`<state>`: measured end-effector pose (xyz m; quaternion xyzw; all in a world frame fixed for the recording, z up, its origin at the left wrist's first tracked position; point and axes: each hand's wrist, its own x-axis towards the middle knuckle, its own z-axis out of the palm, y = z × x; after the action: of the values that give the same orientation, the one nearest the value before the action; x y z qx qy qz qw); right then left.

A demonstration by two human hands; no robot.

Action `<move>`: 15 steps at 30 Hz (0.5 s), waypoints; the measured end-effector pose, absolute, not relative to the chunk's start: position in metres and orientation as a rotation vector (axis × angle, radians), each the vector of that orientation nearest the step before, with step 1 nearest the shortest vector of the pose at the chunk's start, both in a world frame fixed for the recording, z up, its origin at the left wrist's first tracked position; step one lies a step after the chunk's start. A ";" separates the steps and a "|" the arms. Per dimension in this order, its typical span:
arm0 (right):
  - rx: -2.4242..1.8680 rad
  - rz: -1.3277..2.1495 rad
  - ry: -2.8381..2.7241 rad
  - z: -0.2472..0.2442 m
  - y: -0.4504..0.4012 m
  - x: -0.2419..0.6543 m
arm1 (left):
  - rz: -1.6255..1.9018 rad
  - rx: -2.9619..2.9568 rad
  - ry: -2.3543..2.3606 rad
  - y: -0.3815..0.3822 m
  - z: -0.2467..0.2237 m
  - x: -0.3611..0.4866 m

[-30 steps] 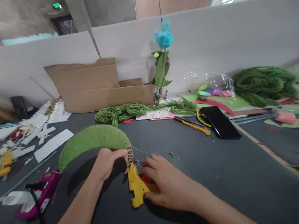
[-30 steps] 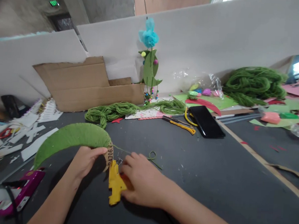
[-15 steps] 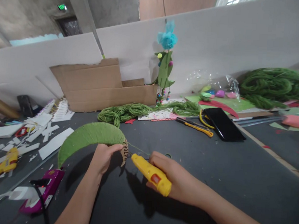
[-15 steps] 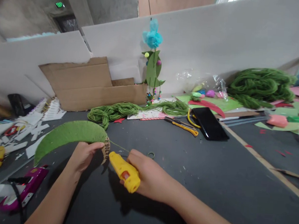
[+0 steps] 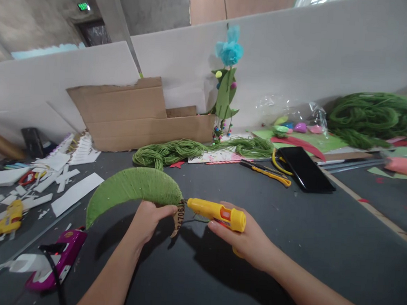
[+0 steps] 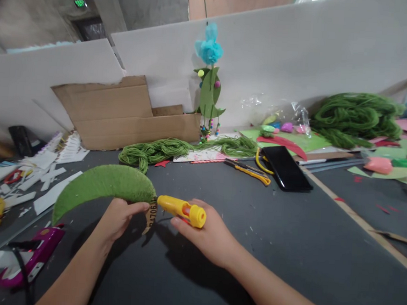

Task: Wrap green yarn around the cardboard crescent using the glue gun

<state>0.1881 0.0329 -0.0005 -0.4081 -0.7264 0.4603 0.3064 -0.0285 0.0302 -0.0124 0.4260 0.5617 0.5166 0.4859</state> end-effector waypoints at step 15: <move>-1.221 1.313 -1.831 -0.004 0.032 0.186 | 1.238 1.098 1.394 0.030 -0.017 -0.030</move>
<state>0.1862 0.0317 -0.0043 -0.4566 -0.6847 0.4911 0.2857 -0.0302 0.0302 -0.0167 0.4481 0.5687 0.5051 0.4697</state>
